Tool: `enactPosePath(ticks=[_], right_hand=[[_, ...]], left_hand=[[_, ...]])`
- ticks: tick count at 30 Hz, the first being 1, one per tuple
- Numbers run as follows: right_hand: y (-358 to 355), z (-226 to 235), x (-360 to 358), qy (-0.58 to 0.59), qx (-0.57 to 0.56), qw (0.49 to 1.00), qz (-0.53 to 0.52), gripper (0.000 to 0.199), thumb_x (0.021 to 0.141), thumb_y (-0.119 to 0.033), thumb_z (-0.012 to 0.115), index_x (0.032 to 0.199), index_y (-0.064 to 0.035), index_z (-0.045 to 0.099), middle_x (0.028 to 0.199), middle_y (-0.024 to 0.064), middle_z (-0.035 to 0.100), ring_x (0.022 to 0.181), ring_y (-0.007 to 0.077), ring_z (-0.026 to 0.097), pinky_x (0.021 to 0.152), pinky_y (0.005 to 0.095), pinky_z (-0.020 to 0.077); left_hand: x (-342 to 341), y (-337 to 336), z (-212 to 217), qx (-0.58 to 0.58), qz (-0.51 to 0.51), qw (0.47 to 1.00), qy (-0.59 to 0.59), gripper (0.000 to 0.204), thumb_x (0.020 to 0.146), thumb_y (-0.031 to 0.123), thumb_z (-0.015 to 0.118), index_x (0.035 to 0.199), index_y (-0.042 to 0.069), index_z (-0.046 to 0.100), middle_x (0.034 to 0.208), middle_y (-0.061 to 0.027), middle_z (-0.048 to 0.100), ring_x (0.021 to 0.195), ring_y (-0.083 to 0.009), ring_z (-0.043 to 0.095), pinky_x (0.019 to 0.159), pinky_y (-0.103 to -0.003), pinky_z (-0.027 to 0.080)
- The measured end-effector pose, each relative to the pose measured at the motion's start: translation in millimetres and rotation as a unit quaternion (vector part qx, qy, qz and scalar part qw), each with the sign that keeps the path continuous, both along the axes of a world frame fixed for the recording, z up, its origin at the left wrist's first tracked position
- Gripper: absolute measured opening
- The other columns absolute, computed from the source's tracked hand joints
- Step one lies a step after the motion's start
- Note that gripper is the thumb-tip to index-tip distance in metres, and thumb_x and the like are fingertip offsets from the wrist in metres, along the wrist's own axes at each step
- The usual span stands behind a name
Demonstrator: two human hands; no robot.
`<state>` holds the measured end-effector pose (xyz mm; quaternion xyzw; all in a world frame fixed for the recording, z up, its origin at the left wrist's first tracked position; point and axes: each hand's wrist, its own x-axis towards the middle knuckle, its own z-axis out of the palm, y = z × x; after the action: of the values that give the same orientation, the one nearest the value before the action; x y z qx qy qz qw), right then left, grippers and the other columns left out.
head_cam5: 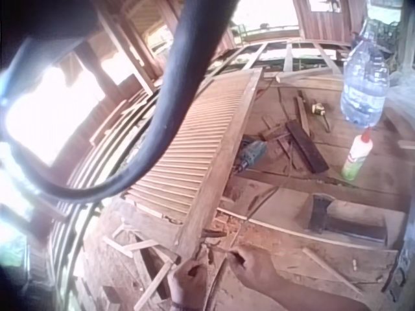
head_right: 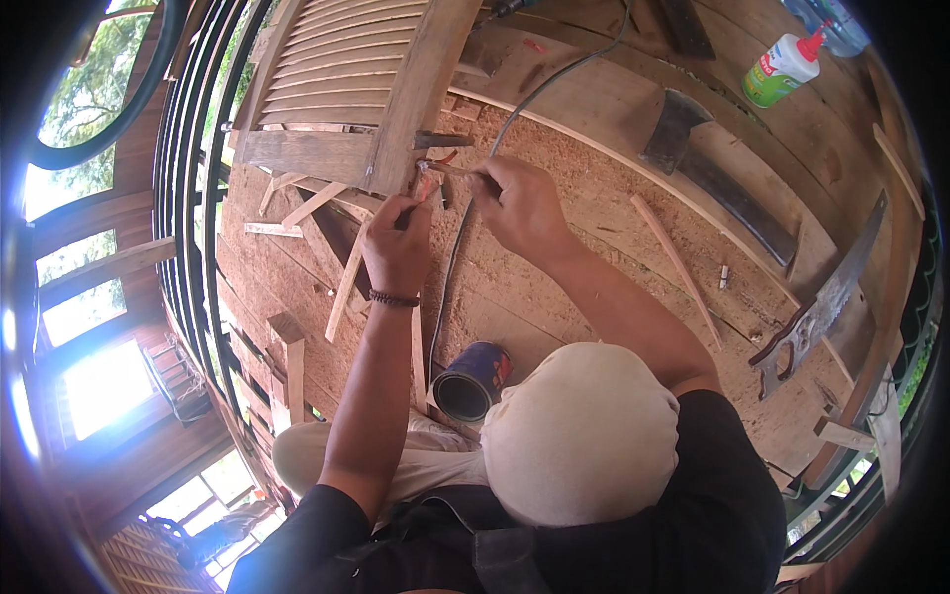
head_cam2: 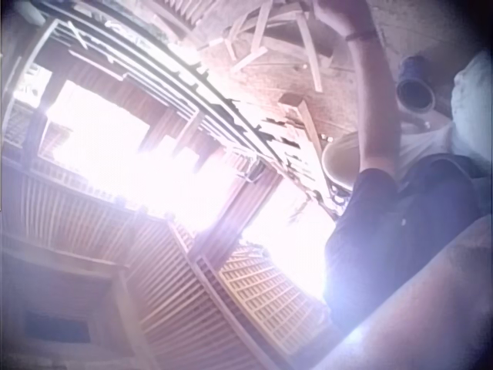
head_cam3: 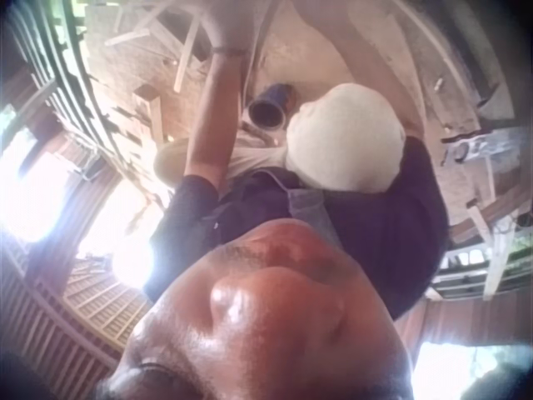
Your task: The person assembles a wooden slatted panel by inserting small wooden dowels into pre-drilled holes. They use a hammer to tap the dowels into place and apply wood glue to the dowels before insertion. The person works on the panel while kneeling on a wooden floor.
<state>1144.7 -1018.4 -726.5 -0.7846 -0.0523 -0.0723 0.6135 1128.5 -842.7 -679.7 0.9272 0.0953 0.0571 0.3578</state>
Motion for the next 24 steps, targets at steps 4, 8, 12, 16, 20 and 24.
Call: enactPosePath(ticks=[4, 8, 12, 16, 20, 24], right_hand=[[0.6, 1.3, 2.1, -0.027, -0.028, 0.999, 0.016, 0.011, 0.093, -0.011, 0.070, 0.095, 0.0000, 0.068, 0.080, 0.0162, 0.066, 0.070, 0.0281, 0.065, 0.064, 0.0368, 0.0509], [-1.1, -0.5, 6.3, -0.061, -0.065, 0.996, 0.021, 0.010, 0.092, -0.010, 0.070, 0.093, -0.0003, 0.067, 0.079, 0.0162, 0.066, 0.069, 0.0306, 0.065, 0.064, 0.0391, 0.0510], [0.6, -2.1, 7.9, -0.069, -0.076, 0.994, 0.030, 0.009, 0.091, -0.008, 0.070, 0.093, -0.0003, 0.067, 0.078, 0.0156, 0.065, 0.068, 0.0319, 0.064, 0.063, 0.0403, 0.0501], [4.7, -2.5, 9.3, -0.074, -0.085, 0.993, 0.022, 0.008, 0.088, -0.006, 0.068, 0.086, -0.0008, 0.063, 0.075, 0.0169, 0.062, 0.069, 0.0363, 0.063, 0.063, 0.0448, 0.0493], [4.0, -3.2, 11.0, -0.090, -0.092, 0.991, 0.023, 0.007, 0.089, -0.005, 0.070, 0.092, -0.0006, 0.065, 0.076, 0.0146, 0.063, 0.068, 0.0312, 0.063, 0.061, 0.0409, 0.0488], [6.7, -1.4, 12.2, -0.086, -0.086, 0.992, 0.026, 0.007, 0.088, -0.004, 0.070, 0.090, -0.0005, 0.064, 0.075, 0.0141, 0.062, 0.067, 0.0306, 0.062, 0.061, 0.0404, 0.0486]], left_hand=[[-1.9, 14.8, -8.2, -0.182, 0.031, 0.981, 0.064, 0.013, 0.089, 0.015, 0.068, 0.086, 0.003, 0.070, 0.070, -0.0035, 0.065, 0.063, -0.0150, 0.059, 0.061, -0.030, 0.049], [16.7, 60.8, -22.2, -0.356, 0.277, 0.892, 0.038, 0.026, 0.094, 0.024, 0.067, 0.109, 0.003, 0.067, 0.086, -0.0072, 0.067, 0.069, -0.0184, 0.059, 0.068, -0.032, 0.053], [74.5, 62.8, -10.4, -0.519, 0.326, 0.784, 0.092, 0.053, 0.098, 0.041, 0.066, 0.130, 0.001, 0.051, 0.113, -0.0156, 0.065, 0.088, -0.0257, 0.068, 0.082, -0.040, 0.060], [87.9, 44.1, -19.2, -0.538, 0.269, 0.798, 0.044, 0.061, 0.094, 0.043, 0.072, 0.130, -0.001, 0.050, 0.110, -0.0130, 0.066, 0.088, -0.0260, 0.072, 0.070, -0.038, 0.065], [85.8, 39.9, -17.7, -0.546, 0.272, 0.791, 0.041, 0.057, 0.096, 0.041, 0.071, 0.130, 0.000, 0.051, 0.118, -0.0148, 0.066, 0.098, -0.0288, 0.072, 0.076, -0.041, 0.066], [83.5, 39.0, -14.5, -0.544, 0.261, 0.796, 0.049, 0.057, 0.095, 0.040, 0.072, 0.130, 0.001, 0.051, 0.118, -0.0145, 0.066, 0.099, -0.0289, 0.072, 0.078, -0.041, 0.066]])
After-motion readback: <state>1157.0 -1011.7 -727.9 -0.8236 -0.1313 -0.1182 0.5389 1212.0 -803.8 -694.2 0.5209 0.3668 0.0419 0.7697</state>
